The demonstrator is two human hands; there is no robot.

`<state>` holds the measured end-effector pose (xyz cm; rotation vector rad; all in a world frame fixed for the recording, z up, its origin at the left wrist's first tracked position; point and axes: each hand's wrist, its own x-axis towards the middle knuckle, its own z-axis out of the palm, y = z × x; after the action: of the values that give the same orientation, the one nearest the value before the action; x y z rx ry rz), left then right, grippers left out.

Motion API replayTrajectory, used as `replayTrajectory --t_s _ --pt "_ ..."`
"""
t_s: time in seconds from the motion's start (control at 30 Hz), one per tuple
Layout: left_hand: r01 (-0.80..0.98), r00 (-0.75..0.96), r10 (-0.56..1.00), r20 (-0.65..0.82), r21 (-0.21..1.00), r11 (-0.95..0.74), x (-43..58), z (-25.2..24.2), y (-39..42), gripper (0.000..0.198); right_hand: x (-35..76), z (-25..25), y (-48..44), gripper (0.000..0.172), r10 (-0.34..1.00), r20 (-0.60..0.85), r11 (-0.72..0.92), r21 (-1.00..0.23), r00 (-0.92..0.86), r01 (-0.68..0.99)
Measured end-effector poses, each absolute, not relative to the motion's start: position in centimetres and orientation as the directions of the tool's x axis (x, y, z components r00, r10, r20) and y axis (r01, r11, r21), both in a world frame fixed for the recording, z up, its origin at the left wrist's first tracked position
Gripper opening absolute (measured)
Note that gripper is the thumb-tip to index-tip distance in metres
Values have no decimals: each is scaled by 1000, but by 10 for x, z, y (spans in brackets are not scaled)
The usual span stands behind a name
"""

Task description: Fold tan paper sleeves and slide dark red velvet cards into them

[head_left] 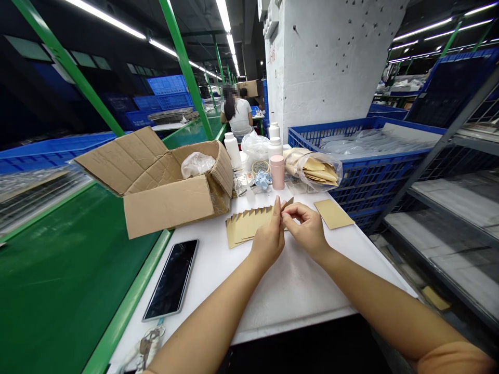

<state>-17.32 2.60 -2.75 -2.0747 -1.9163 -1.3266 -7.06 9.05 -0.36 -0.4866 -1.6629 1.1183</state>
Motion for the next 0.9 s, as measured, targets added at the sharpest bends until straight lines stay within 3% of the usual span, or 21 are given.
replayTrajectory --t_s 0.23,0.63,0.9 --pt "879 -72 814 577 422 -221 -173 -27 25 70 -70 -4 92 7 763 526 510 -847 -377 -148" --pt "876 -105 807 582 438 -202 -171 -27 25 71 -72 -5 93 7 763 514 481 -856 -392 -189" --pt "909 -85 807 584 376 -176 -173 -26 26 72 -73 -7 94 6 776 506 468 -862 -377 -192"
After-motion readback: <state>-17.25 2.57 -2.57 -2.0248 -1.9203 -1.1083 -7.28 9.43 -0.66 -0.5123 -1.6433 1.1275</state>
